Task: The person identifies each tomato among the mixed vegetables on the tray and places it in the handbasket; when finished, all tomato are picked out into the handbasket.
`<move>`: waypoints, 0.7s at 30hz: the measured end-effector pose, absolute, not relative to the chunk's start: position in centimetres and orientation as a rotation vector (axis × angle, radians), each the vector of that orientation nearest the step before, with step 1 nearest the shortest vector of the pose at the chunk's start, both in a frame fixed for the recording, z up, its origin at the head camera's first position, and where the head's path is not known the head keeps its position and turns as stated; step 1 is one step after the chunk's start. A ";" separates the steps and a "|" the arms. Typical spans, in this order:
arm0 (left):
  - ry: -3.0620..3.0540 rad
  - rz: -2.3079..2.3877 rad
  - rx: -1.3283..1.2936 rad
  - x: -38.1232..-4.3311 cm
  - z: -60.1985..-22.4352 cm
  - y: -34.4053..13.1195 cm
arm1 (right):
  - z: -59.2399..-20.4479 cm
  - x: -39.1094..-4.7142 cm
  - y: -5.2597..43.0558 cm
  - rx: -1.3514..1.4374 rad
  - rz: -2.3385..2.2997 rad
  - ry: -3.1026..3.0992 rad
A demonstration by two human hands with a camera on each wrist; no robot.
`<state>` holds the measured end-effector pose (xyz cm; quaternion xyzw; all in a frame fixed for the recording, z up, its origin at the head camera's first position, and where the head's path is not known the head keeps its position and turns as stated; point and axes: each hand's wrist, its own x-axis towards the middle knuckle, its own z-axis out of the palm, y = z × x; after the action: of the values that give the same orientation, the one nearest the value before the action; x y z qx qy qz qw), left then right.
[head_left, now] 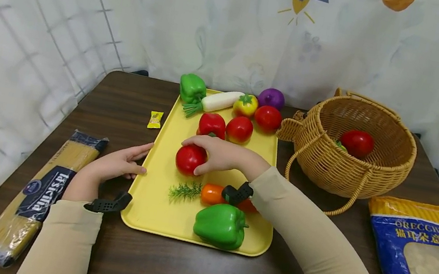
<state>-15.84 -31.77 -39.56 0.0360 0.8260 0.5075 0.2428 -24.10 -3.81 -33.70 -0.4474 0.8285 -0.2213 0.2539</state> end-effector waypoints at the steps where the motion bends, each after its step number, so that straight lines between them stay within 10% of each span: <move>1: 2.261 1.381 0.100 -15.9 -39.5 -31.8 | -33.5 -24.1 -3.6 -1.207 -0.627 2.252; 21: 2.281 1.355 0.074 -15.9 -39.6 -31.9 | -30.4 -22.0 0.6 -1.185 -1.181 2.224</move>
<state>-15.90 -31.93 -39.60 0.0270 0.8341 0.4952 0.2413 -21.97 0.58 -30.45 -0.4190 0.7864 -0.4175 0.1781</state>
